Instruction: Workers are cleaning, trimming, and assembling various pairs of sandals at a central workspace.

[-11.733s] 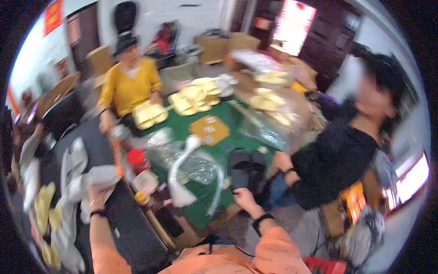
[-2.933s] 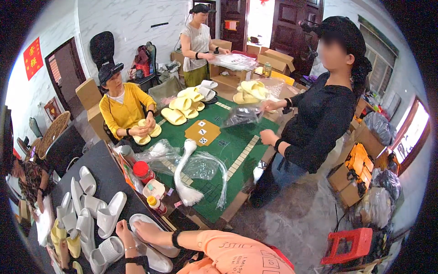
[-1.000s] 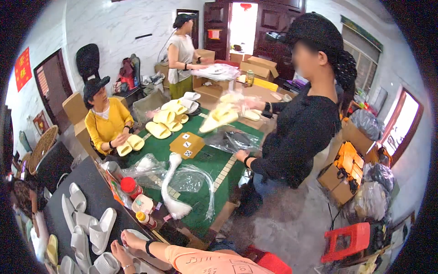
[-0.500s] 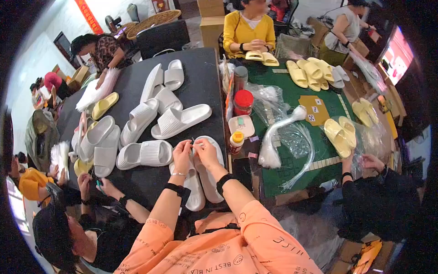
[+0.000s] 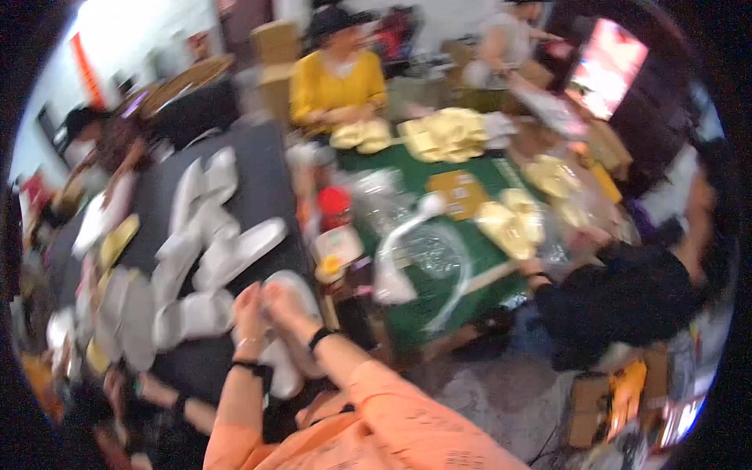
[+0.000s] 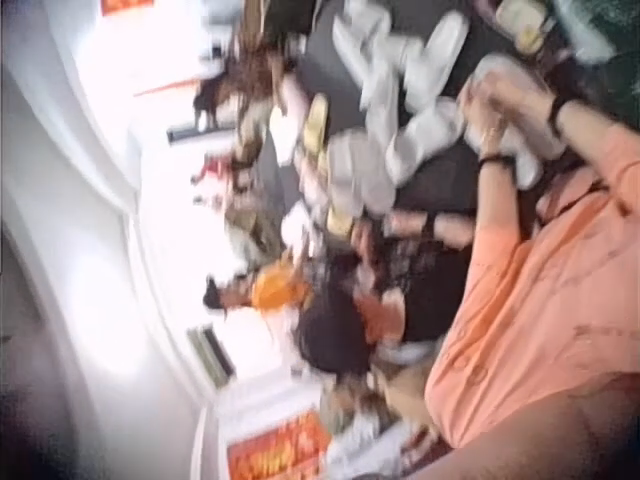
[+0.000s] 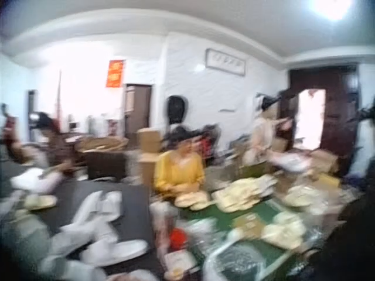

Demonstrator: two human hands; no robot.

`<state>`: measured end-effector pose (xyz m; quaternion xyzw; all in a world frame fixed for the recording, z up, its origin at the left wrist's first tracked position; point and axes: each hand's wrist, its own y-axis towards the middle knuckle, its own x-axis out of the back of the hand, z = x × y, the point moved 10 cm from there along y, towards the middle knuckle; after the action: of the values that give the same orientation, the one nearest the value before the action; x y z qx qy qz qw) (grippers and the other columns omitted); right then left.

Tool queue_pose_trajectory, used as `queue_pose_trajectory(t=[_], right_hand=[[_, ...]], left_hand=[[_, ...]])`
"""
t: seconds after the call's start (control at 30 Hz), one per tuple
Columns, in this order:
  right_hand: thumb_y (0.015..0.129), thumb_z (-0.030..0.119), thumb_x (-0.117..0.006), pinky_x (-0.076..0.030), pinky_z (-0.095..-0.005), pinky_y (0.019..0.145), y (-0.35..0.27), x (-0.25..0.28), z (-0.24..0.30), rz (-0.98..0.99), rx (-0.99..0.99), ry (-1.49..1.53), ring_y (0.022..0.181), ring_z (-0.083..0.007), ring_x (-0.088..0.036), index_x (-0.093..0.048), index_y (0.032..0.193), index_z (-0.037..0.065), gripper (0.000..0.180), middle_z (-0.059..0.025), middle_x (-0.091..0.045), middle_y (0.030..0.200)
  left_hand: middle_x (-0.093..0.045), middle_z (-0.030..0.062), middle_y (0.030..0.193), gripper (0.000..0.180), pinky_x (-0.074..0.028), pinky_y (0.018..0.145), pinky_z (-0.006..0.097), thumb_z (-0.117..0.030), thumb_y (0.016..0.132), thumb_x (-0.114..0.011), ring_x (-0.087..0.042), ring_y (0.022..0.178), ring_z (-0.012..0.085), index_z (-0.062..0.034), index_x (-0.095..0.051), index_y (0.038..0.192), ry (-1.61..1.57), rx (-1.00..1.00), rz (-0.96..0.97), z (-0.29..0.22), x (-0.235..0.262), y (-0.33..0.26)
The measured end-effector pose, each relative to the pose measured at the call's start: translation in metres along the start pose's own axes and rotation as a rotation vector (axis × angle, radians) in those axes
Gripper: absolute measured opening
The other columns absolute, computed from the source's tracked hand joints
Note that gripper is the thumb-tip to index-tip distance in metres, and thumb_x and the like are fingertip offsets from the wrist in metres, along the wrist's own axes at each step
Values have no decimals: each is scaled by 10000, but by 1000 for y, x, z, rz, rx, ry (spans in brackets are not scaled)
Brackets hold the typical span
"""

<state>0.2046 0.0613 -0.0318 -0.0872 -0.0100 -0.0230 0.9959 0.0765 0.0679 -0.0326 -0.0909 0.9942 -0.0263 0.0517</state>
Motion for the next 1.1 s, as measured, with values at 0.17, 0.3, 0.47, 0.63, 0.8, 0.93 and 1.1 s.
queue_pose_trajectory(t=[0.17,0.3,0.47,0.63,0.8,0.93,1.1], right_hand=[[822,207,-511,-391,-262,570,-4,-19,13,-15,236,31,621,-93,-465,-515,760,37,181,-23,-502,637],[817,163,-530,-382,-263,554,-5,3,15,-61,231,-10,595,-94,-462,-517,774,30,140,-34,-513,629],[817,168,-536,-383,-268,547,-5,-1,23,-33,234,-40,582,-111,-472,-518,785,29,143,-46,-516,624],[819,164,-538,-391,-272,552,-3,-6,21,-18,213,-82,589,-123,-494,-525,793,29,138,-56,-536,640],[817,149,-539,-411,-275,575,0,-6,13,-8,186,-105,624,-141,-537,-534,812,25,125,-72,-579,690],[819,155,-537,-414,-274,581,-3,-6,14,-11,176,-106,623,-148,-540,-535,810,24,130,-72,-581,688],[821,158,-535,-398,-263,563,-6,-5,19,-20,181,-97,589,-123,-496,-529,800,25,135,-58,-550,654]], left_hand=[[-599,26,861,189,-411,694,212,-151,834,-542,-516,771,89,5,-620,907,176,-90,-13,-9,21,1],[-532,-23,757,193,-363,623,204,-185,868,-492,-442,697,57,-24,-591,828,55,-60,17,-14,-7,-4],[-369,-88,628,188,-221,484,183,-234,890,-471,-287,560,14,-88,-555,807,-38,47,31,-8,0,-1],[-377,-100,621,150,-206,473,173,-206,876,-497,-284,549,0,-91,-563,807,-42,3,12,6,10,11],[-521,-30,768,88,-356,639,179,-114,843,-541,-444,703,46,-32,-558,816,-168,48,-3,-3,0,4],[-521,-24,777,88,-362,642,184,-119,845,-538,-445,708,44,-34,-557,826,-126,22,1,-5,4,1],[-517,-30,756,82,-359,636,179,-116,841,-545,-443,693,46,-38,-559,820,-129,38,-9,-3,5,2]])
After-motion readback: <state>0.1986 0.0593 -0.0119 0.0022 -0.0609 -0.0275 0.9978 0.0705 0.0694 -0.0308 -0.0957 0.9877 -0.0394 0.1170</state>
